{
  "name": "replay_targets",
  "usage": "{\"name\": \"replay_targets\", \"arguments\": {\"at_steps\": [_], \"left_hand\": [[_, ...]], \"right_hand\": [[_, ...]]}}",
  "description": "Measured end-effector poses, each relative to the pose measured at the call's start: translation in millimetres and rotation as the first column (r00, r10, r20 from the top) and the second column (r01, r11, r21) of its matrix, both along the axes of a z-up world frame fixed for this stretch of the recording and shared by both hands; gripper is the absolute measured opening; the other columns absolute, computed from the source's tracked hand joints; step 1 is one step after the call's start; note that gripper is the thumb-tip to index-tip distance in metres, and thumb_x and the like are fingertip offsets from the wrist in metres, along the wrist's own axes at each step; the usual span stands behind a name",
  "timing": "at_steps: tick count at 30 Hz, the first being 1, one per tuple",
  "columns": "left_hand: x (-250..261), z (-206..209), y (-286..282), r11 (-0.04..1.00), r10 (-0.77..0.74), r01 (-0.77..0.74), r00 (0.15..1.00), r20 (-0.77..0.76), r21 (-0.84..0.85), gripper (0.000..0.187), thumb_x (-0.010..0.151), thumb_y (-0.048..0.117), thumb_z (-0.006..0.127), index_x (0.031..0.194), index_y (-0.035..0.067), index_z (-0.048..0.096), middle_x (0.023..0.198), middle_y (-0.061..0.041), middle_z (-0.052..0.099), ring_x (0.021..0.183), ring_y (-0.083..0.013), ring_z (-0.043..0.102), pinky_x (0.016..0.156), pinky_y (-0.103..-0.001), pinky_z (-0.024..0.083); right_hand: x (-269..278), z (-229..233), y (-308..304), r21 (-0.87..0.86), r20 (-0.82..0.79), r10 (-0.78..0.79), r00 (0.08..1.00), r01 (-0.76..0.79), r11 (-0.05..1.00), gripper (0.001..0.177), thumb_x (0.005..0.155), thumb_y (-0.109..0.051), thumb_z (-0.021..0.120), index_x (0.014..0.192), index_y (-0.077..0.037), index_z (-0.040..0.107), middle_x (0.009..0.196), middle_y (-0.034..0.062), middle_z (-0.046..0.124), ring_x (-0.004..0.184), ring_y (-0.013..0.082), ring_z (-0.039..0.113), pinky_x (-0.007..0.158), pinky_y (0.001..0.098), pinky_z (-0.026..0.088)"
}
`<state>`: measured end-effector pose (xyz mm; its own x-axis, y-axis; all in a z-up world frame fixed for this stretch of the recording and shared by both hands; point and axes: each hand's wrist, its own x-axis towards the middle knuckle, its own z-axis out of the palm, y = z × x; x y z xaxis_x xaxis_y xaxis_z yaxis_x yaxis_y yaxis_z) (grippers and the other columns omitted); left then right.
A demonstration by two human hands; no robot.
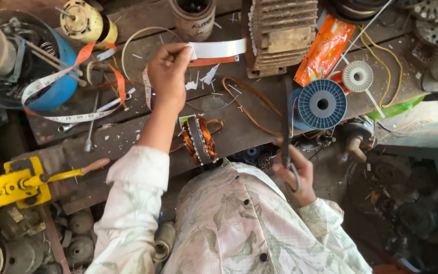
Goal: The person winds copper wire around a motor stator, inserting white paper spacers between the windings. They use shears to cut the paper and a wooden stick to press the wire into place.
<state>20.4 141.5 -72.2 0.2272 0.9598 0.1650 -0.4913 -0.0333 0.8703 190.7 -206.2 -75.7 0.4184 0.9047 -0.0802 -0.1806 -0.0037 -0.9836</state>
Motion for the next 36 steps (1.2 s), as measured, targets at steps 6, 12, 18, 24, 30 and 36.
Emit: {"name": "replay_targets", "arguments": {"at_steps": [6, 12, 18, 24, 30, 36], "left_hand": [[-23, -40, 19, 0.765, 0.274, 0.205, 0.754, -0.597, 0.611, 0.011, 0.092, 0.007, 0.082, 0.102, 0.006, 0.077, 0.098, -0.008, 0.074, 0.084, -0.0196, 0.069, 0.071, -0.031, 0.054], [-34, -61, 39, 0.715, 0.318, 0.354, 0.602, -0.732, 0.602, 0.016, 0.089, 0.004, 0.081, 0.104, 0.005, 0.077, 0.11, -0.012, 0.075, 0.102, -0.0294, 0.07, 0.089, -0.038, 0.056], [-37, -66, 43, 0.761, 0.304, 0.375, 0.515, -0.801, 0.53, 0.023, 0.08, 0.001, 0.079, 0.103, 0.005, 0.077, 0.101, -0.01, 0.077, 0.106, -0.0309, 0.068, 0.092, -0.041, 0.053], [-47, -75, 37, 0.875, 0.13, 0.348, 0.501, -0.856, 0.336, 0.024, 0.086, 0.002, 0.075, 0.109, 0.007, 0.075, 0.1, -0.008, 0.079, 0.092, -0.0218, 0.077, 0.082, -0.034, 0.058], [-51, -75, 32, 0.896, 0.108, 0.307, 0.552, -0.826, 0.322, 0.025, 0.086, 0.004, 0.076, 0.111, 0.007, 0.075, 0.102, -0.009, 0.078, 0.092, -0.0217, 0.077, 0.081, -0.034, 0.059], [-63, -50, 18, 0.854, 0.222, 0.248, 0.621, -0.752, 0.457, 0.025, 0.086, 0.007, 0.083, 0.111, 0.006, 0.077, 0.117, -0.013, 0.075, 0.099, -0.0251, 0.075, 0.085, -0.032, 0.059]], "right_hand": [[9, 7, -8, 0.142, 0.056, -0.412, 0.91, 0.401, 0.905, 0.061, 0.09, -0.003, 0.07, 0.148, 0.006, 0.054, 0.092, -0.0009, 0.063, 0.073, 0.0057, 0.058, 0.064, 0.0204, 0.045], [38, -7, -6, 0.112, 0.33, -0.581, 0.744, 0.58, 0.807, 0.059, 0.092, -0.001, 0.077, 0.147, 0.005, 0.057, 0.101, -0.0017, 0.066, 0.083, 0.0027, 0.06, 0.072, 0.0175, 0.048], [45, -9, -3, -0.017, 0.58, -0.548, 0.603, 0.681, 0.732, 0.06, 0.091, -0.006, 0.081, 0.146, 0.0, 0.059, 0.092, -0.0038, 0.063, 0.077, 0.0015, 0.056, 0.069, 0.0175, 0.046], [45, 7, 8, -0.064, 0.788, -0.355, 0.503, 0.642, 0.764, 0.063, 0.085, -0.014, 0.087, 0.139, -0.003, 0.055, 0.089, 0.0002, 0.071, 0.073, 0.0065, 0.064, 0.07, 0.0248, 0.051], [50, 12, 18, -0.128, 0.892, -0.201, 0.404, 0.653, 0.746, 0.053, 0.089, -0.02, 0.083, 0.135, -0.005, 0.059, 0.091, 0.012, 0.07, 0.077, 0.0271, 0.067, 0.074, 0.0382, 0.053], [54, 34, 32, -0.24, 0.95, 0.062, 0.307, 0.587, 0.773, 0.057, 0.089, -0.02, 0.077, 0.14, -0.004, 0.058, 0.102, 0.0223, 0.066, 0.089, 0.0412, 0.066, 0.079, 0.0509, 0.053]]}}
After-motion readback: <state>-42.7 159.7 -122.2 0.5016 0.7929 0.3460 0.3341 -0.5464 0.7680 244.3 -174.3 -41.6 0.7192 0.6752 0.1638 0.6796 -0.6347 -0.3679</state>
